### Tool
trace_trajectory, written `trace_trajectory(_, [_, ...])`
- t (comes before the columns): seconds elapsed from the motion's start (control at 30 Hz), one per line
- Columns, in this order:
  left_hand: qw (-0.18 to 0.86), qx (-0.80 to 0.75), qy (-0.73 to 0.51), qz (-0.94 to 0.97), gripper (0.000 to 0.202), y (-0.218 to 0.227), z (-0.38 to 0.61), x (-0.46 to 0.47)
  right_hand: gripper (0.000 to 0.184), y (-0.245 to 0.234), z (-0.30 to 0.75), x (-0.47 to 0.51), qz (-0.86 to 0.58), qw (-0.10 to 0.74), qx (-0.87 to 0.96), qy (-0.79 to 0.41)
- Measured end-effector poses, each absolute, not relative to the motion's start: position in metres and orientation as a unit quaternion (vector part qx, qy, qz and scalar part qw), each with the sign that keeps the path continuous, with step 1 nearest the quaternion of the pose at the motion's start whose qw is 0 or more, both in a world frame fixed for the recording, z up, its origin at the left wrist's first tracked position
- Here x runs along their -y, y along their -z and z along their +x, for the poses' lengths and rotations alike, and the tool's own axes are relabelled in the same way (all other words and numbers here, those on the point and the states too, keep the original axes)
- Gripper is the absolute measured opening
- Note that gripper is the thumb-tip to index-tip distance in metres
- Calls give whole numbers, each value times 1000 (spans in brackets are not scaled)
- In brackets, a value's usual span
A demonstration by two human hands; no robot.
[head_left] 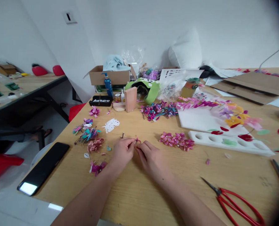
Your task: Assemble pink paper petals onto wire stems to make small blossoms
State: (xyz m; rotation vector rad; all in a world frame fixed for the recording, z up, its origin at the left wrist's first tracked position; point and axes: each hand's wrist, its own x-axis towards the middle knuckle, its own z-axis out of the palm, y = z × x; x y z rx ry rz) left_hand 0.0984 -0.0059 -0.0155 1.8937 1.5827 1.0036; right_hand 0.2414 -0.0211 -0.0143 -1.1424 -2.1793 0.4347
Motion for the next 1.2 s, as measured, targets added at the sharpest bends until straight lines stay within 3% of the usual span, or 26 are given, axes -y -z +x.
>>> trace_trajectory(0.27, [131, -532, -234, 803, 26, 12, 99, 13, 17, 8, 250, 20, -455, 240, 856, -50])
trace_trajectory(0.47, [191, -456, -174, 852, 28, 4, 91, 10, 20, 4, 261, 8, -446, 294, 822, -199])
trace_trajectory(0.57, [242, -402, -167, 867, 28, 2, 87, 9, 18, 4, 268, 3, -440, 280, 811, -264])
trace_trajectory(0.87, [242, -399, -114, 877, 26, 4, 85, 10, 14, 3, 271, 4, -418, 233, 824, -302])
trace_trajectory(1.07, [402, -346, -141, 836, 25, -7, 82, 11, 14, -3, 272, 3, -409, 243, 783, -400])
trace_trajectory(1.2, [525, -300, -199, 771, 20, -16, 77, 10, 32, -7, 277, 2, -377, 239, 710, -545])
